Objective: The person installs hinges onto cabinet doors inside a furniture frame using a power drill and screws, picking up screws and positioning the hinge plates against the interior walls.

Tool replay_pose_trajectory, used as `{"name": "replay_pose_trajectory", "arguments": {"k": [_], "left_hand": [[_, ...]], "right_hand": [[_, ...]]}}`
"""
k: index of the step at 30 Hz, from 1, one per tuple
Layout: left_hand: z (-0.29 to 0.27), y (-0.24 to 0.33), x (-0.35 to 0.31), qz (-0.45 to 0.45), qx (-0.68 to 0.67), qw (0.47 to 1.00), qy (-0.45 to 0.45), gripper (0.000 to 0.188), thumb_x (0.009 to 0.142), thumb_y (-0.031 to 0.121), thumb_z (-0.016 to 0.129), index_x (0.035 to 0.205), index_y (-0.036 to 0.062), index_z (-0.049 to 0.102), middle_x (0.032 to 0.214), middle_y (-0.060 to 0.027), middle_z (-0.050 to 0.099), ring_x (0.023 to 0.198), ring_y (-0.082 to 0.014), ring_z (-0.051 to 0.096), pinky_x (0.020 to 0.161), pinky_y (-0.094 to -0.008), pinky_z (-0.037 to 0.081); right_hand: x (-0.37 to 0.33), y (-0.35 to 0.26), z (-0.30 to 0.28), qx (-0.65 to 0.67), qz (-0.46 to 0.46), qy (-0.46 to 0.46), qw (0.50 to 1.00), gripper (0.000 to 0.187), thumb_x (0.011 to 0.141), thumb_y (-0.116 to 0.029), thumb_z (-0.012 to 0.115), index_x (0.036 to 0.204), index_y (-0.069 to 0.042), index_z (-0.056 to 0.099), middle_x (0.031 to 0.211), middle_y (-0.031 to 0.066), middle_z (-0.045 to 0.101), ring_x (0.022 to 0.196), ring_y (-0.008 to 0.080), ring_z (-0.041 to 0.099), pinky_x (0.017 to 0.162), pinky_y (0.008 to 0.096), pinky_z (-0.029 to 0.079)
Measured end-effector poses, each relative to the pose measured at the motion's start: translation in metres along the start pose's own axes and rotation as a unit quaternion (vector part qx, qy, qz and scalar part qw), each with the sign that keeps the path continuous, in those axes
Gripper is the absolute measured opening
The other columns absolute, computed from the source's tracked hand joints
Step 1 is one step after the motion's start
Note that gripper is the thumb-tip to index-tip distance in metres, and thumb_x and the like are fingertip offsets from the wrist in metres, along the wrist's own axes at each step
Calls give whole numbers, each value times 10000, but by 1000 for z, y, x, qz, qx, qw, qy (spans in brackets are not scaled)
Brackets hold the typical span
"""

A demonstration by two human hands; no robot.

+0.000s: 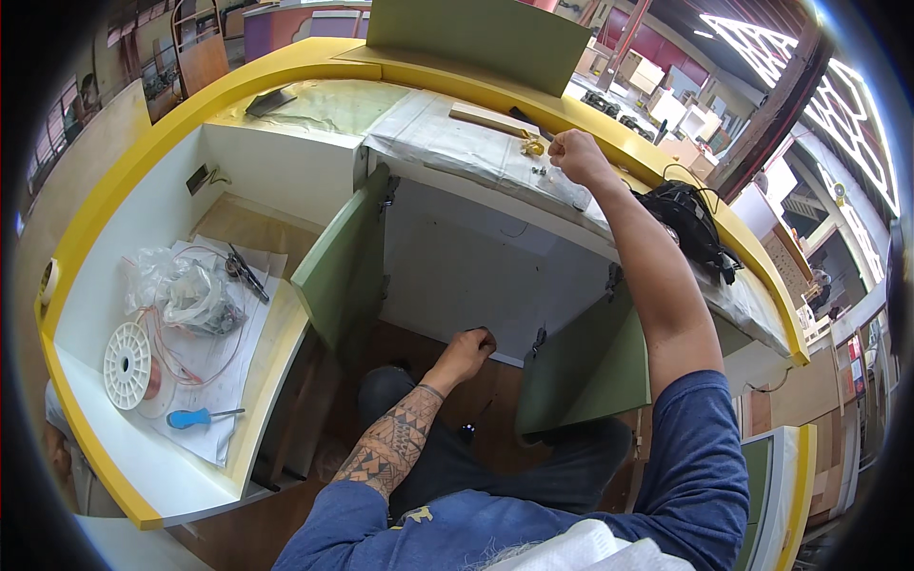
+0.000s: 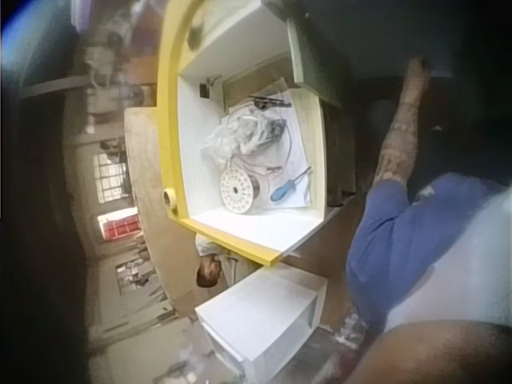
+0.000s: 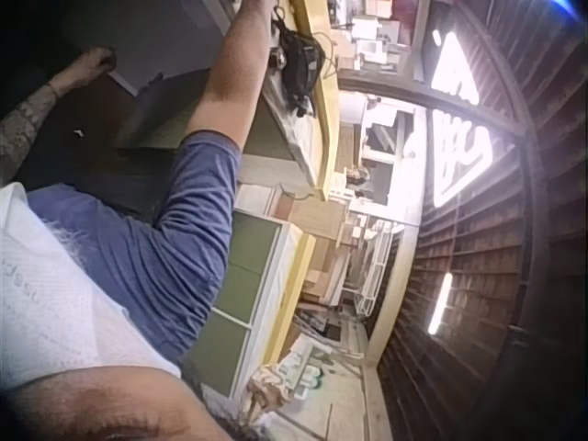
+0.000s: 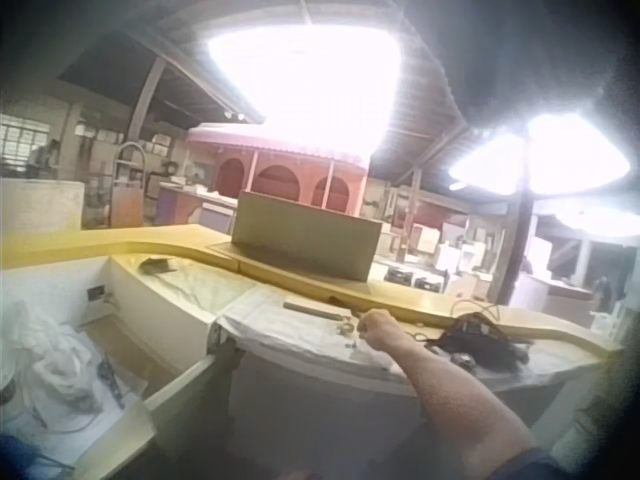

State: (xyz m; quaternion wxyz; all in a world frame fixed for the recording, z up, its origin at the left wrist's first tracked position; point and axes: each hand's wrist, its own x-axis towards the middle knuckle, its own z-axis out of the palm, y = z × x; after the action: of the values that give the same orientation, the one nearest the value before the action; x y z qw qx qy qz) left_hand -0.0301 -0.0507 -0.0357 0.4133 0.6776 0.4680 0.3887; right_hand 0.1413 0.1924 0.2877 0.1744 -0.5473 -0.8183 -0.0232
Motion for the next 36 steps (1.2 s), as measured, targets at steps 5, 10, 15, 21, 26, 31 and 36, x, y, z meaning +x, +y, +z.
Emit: {"name": "replay_pose_trajectory", "arguments": {"k": [5,10,15,21,26,31,36], "left_hand": [[1,0,1,1,1,1000,-7,170,949,123,654,1036,-8,718,997,-203,748,970,-359,727,858,-419,562],[1,-2,-1,-9,17,1000,-10,183,960,151,650,1044,4,718,1016,-206,744,1003,-380,716,883,-440,557],[7,-21,2,-6,54,998,-12,202,943,106,606,1078,15,726,1078,-230,734,1054,-419,692,924,-472,548],[16,-26,3,-8,107,993,-45,259,912,62,561,1103,21,731,1118,-254,720,1089,-438,673,957,-497,535],[17,-19,6,-12,109,993,-46,261,907,64,564,1107,17,725,1122,-254,720,1103,-436,668,967,-496,531],[10,-22,0,-6,92,995,-30,261,905,62,560,1105,23,723,1129,-250,721,1118,-438,662,967,-505,528],[6,-26,-1,-58,126,988,-69,280,911,108,581,1143,29,717,1146,-249,718,1131,-432,661,984,-500,528]], "right_hand": [[0,6,0,8,-24,38,999,133,856,-114,713,923,-43,804,943,190,770,956,328,746,904,417,571],[3,17,-5,48,77,167,982,236,882,-213,712,1009,-31,790,1012,224,759,1004,360,731,949,442,555],[-8,51,-1,-77,112,185,973,469,925,-306,718,1279,-3,675,1235,253,678,1141,419,658,1016,485,513],[-26,26,15,48,-9,53,997,305,880,-140,770,1180,-90,753,1151,225,710,1121,384,668,1009,459,517],[-21,45,22,-57,-4,81,995,332,880,-36,673,1197,-97,751,1179,220,707,1192,364,651,1011,446,519],[-25,92,-4,-140,42,102,984,271,880,-23,664,1128,-48,772,1089,200,757,1067,346,715,974,413,540],[-39,105,-9,8,84,20,996,255,863,-93,726,1103,-31,785,1058,186,777,1023,307,741,942,396,556]]}}
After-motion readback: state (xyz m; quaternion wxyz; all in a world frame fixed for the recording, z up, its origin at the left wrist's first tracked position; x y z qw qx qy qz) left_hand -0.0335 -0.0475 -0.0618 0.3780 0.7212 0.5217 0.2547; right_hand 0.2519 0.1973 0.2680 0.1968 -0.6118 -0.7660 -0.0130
